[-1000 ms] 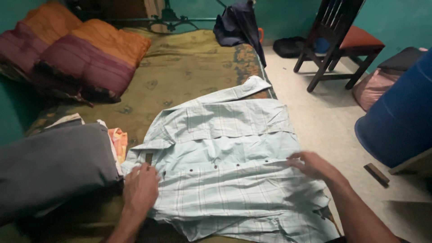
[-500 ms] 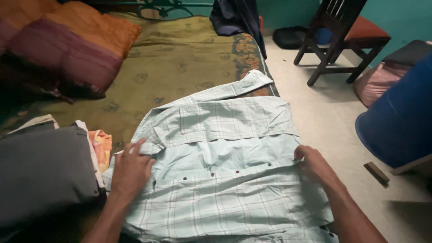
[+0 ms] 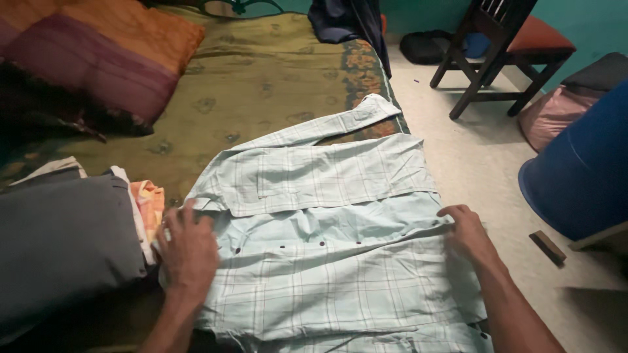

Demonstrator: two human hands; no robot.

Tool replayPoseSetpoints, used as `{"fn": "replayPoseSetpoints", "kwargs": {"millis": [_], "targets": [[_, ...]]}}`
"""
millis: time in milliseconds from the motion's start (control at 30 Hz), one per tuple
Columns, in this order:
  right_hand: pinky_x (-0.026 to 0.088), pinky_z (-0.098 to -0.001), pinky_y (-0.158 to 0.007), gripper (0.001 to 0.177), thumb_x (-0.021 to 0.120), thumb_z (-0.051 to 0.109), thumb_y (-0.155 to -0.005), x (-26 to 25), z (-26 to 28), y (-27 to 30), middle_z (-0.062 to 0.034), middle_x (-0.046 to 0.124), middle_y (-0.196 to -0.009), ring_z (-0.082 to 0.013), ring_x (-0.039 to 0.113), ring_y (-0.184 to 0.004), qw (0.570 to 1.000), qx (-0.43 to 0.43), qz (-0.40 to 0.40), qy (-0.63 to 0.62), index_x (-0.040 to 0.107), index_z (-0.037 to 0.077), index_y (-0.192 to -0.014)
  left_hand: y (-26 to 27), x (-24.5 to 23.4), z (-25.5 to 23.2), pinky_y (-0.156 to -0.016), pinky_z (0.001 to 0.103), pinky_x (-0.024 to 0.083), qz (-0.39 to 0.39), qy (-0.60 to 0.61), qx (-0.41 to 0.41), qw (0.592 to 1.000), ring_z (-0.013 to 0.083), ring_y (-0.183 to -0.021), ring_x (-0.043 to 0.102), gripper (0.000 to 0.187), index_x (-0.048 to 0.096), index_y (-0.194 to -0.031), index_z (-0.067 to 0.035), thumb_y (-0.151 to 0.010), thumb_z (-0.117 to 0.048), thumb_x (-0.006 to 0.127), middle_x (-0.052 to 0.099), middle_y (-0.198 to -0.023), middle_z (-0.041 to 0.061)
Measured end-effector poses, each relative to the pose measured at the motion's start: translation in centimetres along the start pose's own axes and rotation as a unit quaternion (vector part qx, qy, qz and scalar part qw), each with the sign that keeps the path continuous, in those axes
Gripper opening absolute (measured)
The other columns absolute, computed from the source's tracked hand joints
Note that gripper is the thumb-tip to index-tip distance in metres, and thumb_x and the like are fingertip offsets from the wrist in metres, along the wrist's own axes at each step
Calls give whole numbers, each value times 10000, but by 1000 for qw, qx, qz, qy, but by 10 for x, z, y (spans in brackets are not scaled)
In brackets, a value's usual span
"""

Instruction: The person unfolds a button-down shirt on a bed, smooths it out, and then buttons several buttons on the front of the shirt.

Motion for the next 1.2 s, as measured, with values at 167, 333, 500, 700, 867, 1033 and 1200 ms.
{"fn": "replayPoseSetpoints", "kwargs": {"millis": [167, 333, 500, 700, 867, 1033, 1200], "targets": [[537, -428, -920, 486, 733, -27, -707, 8, 8, 8, -124, 711, -1173, -322, 683, -1096, 992, 34, 96, 72, 751, 186, -1143, 15, 34, -6, -999, 496, 456, 105, 153, 59, 981, 312, -1226, 586, 428, 676, -1275, -120, -865, -20, 598, 642, -1269, 91], [595, -396, -861, 330, 736, -23, -739, -9, 2, 5, -129, 775, -992, -310, 761, -944, 997, 15, 50, 64, 785, 123, -1031, 12, 36, 22, -1018, 520, 406, 152, 67, -28, 986, 236, -1213, 612, 293, 717, -1153, -287, -871, -208, 719, 692, -1216, -10], [571, -430, -904, 308, 692, -63, -734, -48, 22, -13, -163, 755, -990, -342, 728, -980, 997, -5, -64, 52, 792, 97, -977, 2, 9, 26, -980, 511, 439, 57, 138, -9, 989, 251, -1151, 635, 259, 728, -1132, -230, -874, -253, 738, 721, -1153, -21], [520, -451, -975, 502, 752, -74, -644, -36, 20, -16, -183, 679, -1121, -390, 633, -1104, 995, -1, -61, 82, 741, 126, -1105, 3, 34, 19, -974, 505, 418, 199, 100, -54, 973, 200, -1116, 642, 301, 741, -1057, -252, -783, -359, 803, 701, -1086, -31], [530, -444, -1031, 471, 770, -29, -720, -20, 5, -19, -173, 671, -1194, -372, 628, -1174, 995, -4, -42, 95, 754, 181, -1141, -11, 11, 29, -963, 479, 438, 98, 95, -65, 989, 238, -1120, 634, 215, 775, -993, -241, -821, -369, 790, 711, -1095, -44], [448, -478, -1124, 620, 819, 15, -690, -17, -9, -29, -185, 600, -1323, -389, 549, -1277, 989, -17, -64, 131, 685, 211, -1262, -20, -9, 18, -950, 521, 397, 7, 125, -52, 991, 279, -1131, 600, 357, 757, -1039, -192, -734, -362, 834, 684, -1110, 16], [414, -505, -1083, 780, 822, 71, -716, 11, 9, -26, -212, 444, -1512, -472, 435, -1339, 938, -35, -34, 343, 549, 180, -1438, -34, -6, 0, -1013, 486, 420, -34, 160, -8, 986, 273, -1192, 574, 344, 708, -1083, -162, -761, -246, 794, 640, -1185, 37]]}}
Point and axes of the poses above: each hand's wrist, its own y-axis away from the middle knuckle, its own x-axis out of the palm, z = x × y, the point moved 8 cm from there along -y, towards the middle knuckle
